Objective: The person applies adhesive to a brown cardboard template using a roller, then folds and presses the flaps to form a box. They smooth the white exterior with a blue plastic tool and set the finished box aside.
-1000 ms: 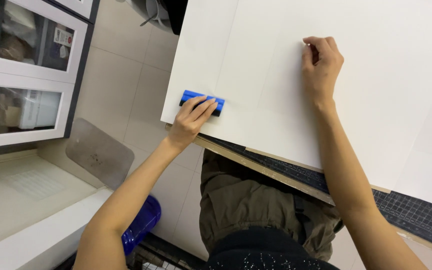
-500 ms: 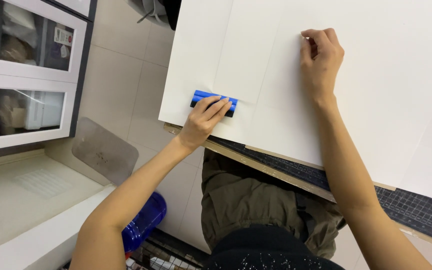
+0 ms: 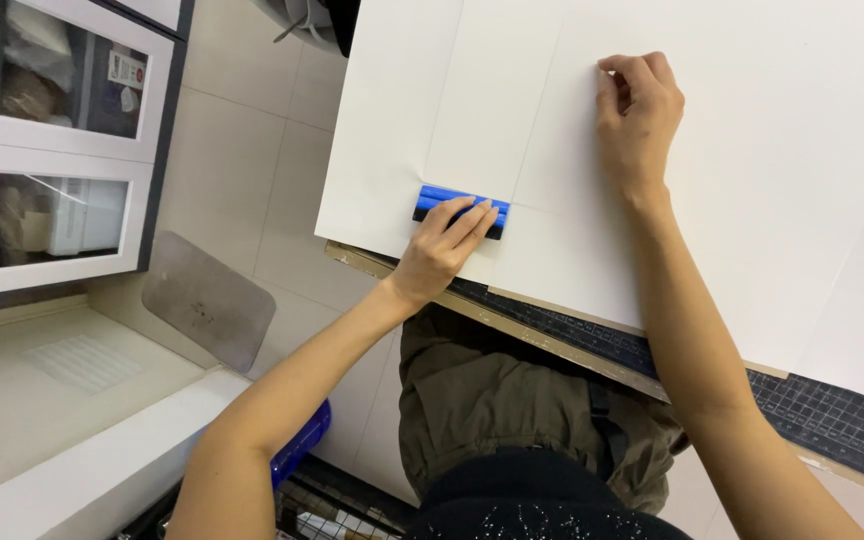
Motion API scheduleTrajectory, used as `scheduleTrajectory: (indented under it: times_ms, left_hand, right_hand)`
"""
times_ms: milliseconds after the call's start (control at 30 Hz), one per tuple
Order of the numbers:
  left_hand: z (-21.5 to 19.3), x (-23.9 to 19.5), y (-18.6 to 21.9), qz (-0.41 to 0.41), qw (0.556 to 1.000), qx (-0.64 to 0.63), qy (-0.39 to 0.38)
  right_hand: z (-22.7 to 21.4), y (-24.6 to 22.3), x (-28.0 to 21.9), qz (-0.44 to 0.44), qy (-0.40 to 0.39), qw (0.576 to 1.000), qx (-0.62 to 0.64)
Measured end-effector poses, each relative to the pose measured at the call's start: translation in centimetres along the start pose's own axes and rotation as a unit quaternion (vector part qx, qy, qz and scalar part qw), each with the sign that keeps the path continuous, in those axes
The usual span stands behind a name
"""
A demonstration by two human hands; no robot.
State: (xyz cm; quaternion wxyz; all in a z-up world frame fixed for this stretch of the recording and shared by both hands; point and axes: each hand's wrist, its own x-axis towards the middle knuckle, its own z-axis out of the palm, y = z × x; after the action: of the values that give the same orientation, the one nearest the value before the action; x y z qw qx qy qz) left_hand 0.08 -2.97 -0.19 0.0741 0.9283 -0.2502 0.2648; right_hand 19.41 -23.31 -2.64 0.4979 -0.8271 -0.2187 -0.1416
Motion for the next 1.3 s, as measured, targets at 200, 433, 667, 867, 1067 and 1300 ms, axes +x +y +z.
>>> scheduleTrajectory:
  times_ms: [200, 433, 667, 867, 1067, 1300]
  left_hand:
    - [0.8, -0.4, 2.5, -0.120, 0.990, -0.072, 0.026]
    - [0.1, 6.0, 11.3, -0.416, 0.812, -0.347, 0.219]
    - [-0.2, 3.8, 9.2, -0.450, 0.857, -0.250, 0.017]
    - [-4.3, 0.5, 6.3, -0.501, 0.833, -0.137, -0.191]
    - [-2.5, 1.9, 6.8, -0.485, 0.844, 0.019, -0.226]
    - [-1.9, 1.9, 7.0, -0.489, 0.830, 0.103, -0.248]
  right_hand:
    - [-1.3, -2.3, -1.1, -0.012, -0.048, 0.998, 0.039]
    - [-5.8, -15.4, -6.7, 0.249, -0.313, 0.862, 0.311]
    - [-5.2, -6.5, -6.7, 0.145, -0.324, 0.923, -0.150]
    - [-5.8, -5.1, -5.3, -0.091, -0.396, 0.859, -0.312]
    - [-1.4, -4.0, -2.8, -0.314, -0.366, 0.861, -0.161]
    - [13.3, -8.6, -0.3, -0.441, -0.312, 0.840, -0.052]
